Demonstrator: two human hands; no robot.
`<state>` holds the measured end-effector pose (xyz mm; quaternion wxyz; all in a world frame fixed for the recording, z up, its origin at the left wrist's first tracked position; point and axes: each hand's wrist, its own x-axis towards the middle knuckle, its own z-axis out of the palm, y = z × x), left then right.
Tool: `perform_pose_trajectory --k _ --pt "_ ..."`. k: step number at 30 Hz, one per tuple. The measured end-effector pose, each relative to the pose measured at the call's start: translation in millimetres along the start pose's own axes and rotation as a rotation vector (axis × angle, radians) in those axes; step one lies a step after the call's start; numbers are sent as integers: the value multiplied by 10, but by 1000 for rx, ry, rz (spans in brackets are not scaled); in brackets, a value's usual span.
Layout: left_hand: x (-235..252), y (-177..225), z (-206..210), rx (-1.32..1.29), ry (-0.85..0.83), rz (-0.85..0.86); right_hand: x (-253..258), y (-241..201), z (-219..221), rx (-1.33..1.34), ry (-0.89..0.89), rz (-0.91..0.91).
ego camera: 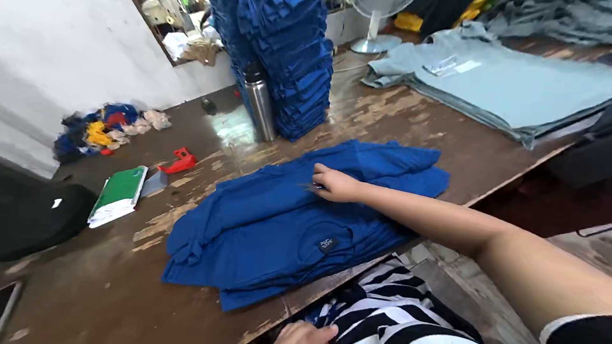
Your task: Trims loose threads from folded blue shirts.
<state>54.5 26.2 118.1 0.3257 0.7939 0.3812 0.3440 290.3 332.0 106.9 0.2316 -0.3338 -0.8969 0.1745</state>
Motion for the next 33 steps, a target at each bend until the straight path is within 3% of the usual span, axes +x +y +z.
perform_pose_trajectory --k 4,8,11,14,19,22,28,33 --pt "321 -136 70 -49 203 83 -861 -53 -157 205 78 49" --pt "780 -238 336 143 238 51 -1604 -87 7 191 277 178" --pt "1136 -456 603 411 214 -14 -1678 -9 134 135 389 100" --pt "1379 -634 761 578 129 -9 -1578 119 138 140 350 33" --pt "1613 -601 749 223 29 -13 -1462 326 55 267 494 6" --pt "1688 -549 810 -23 131 -13 -1507 252 52 357 581 4" --pt "1743 -663 957 -146 427 27 -1832 15 -17 172 382 67" --pt "1682 -700 983 -222 431 22 -1912 2 29 36 330 57"
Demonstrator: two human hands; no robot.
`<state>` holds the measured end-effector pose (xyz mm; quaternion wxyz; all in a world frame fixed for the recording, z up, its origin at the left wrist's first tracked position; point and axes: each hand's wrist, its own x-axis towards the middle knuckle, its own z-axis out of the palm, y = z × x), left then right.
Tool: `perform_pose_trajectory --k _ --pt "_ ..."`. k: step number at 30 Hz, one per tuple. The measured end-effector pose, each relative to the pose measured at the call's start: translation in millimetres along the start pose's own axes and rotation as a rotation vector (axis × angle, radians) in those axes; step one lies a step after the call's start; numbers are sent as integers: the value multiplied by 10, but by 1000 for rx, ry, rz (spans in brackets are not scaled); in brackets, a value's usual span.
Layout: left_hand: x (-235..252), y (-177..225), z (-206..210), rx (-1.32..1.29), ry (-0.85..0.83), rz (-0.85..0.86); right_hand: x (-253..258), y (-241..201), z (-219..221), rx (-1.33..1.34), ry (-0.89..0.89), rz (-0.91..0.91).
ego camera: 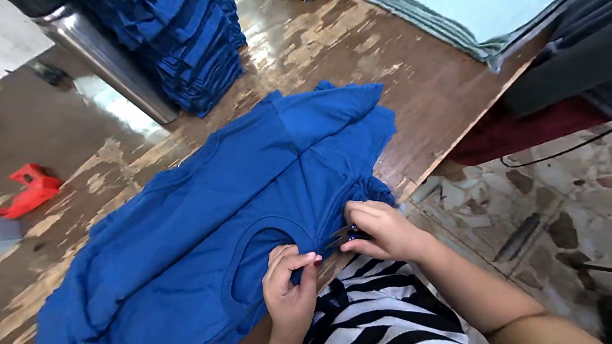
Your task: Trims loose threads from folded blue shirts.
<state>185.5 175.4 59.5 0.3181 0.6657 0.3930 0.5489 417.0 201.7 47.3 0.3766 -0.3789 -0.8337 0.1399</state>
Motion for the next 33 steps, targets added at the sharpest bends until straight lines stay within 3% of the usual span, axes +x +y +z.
perform_pose_trajectory --k 15,19,22,24,27,29,33 --pt "-110 -57 -81 44 -128 54 0 -153 112 -233 -5 -21" --pt "-122 -5 -115 63 -165 56 52 -228 19 -90 72 28" --pt "-193 204 -95 335 -227 101 269 -333 -53 133 127 93" --pt "-234 355 -36 558 -314 161 459 -359 -6 238 17 167" --pt "-233 341 21 687 -332 234 690 -336 110 230 -328 294" --pt "-209 225 15 573 -208 221 691 -309 144 295 -225 298" --pt "-167 86 -7 99 30 72 525 -323 210 783 248 358"
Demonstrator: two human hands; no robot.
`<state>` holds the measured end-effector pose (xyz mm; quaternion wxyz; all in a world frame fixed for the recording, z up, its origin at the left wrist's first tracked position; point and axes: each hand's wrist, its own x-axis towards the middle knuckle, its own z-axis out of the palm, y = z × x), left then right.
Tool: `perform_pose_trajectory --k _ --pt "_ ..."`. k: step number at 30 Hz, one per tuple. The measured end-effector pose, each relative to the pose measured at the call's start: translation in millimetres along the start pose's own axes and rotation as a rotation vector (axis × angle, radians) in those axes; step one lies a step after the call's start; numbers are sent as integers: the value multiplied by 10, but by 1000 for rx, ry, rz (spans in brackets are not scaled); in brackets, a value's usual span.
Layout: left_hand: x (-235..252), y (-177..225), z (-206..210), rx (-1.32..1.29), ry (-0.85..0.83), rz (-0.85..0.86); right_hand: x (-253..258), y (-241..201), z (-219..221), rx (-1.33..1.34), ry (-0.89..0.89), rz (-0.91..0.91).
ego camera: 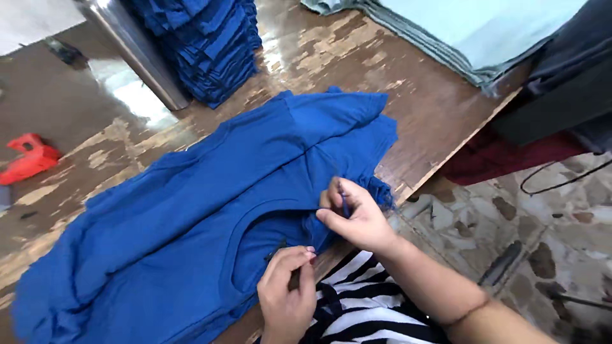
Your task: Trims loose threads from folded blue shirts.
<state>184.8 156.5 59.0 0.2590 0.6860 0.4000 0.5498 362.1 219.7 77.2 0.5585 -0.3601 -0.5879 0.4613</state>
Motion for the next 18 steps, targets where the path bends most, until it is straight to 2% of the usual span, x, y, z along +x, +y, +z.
perform_pose_trajectory --k 2,5,7,10,13,15,18 --pt "-12 -8 14 -122 52 -89 -57 75 11 195 42 41" --pt "20 44 31 -155 50 -150 -101 127 27 282 28 37" --pt "73 96 48 -86 18 -136 -116 128 34 269 23 19" --pt "152 82 94 59 41 -19 -137 132 48 262 36 6" --pt "157 33 80 -6 47 -28 -139 134 30 249 24 -7" --pt "109 51 56 -182 -4 -102 -138 93 -69 80 -24 -34" --pt "17 151 47 -331 -52 -125 -152 -30 -402 -508 -186 -139"
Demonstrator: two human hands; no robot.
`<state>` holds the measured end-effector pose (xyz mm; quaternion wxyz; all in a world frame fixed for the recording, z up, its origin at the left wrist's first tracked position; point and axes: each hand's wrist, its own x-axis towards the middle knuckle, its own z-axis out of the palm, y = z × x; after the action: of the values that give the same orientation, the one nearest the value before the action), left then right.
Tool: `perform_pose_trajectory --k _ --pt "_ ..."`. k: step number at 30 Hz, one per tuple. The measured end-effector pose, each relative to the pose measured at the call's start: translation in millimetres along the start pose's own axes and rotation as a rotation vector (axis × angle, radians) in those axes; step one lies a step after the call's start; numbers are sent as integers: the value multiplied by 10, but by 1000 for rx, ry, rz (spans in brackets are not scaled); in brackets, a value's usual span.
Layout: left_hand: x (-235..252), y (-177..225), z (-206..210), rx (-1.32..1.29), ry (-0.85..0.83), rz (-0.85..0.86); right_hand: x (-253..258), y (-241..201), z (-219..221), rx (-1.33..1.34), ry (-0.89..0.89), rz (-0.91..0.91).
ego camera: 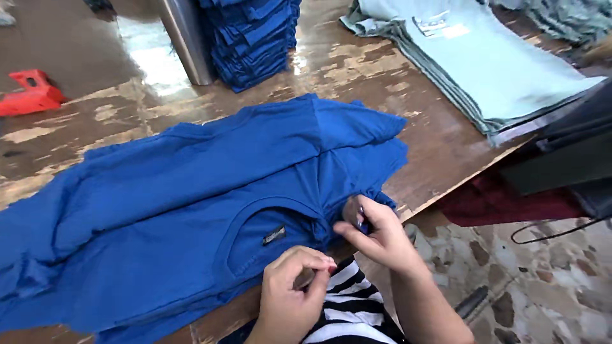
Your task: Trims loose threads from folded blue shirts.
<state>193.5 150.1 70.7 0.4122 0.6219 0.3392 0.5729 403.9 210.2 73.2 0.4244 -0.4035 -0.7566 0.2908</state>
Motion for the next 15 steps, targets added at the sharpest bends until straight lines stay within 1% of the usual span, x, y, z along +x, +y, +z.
perform_pose_trajectory --k 1,2,4,6,8,9,10,11,13,14,15 --pt "-25 38 9 0 -13 15 -29 -1 -124 -157 -81 -26" --pt "-46 71 16 15 -21 32 -52 -15 -219 -253 -163 -49" --pt "-60 121 27 70 -20 65 -85 -58 -277 -356 -256 -88" --pt "-48 140 39 153 -20 99 -101 -109 -200 -377 -274 -106" --pt "-43 140 51 245 -23 135 -100 -145 -72 -373 -262 -79" --pt "-51 158 38 293 -52 147 -92 -148 -12 -378 -249 -59" --pt "-70 202 -2 346 -122 149 -81 -147 31 -383 -230 -42" --pt "-91 276 -73 418 -251 127 -62 -151 48 -377 -201 -29" --pt "-109 469 -242 547 -625 5 1 -186 28 -325 -129 -15" --pt "-103 543 -303 553 -766 -66 39 -208 23 -296 -88 -16" --pt "-92 585 -345 560 -798 -86 90 -223 33 -272 -46 -25"
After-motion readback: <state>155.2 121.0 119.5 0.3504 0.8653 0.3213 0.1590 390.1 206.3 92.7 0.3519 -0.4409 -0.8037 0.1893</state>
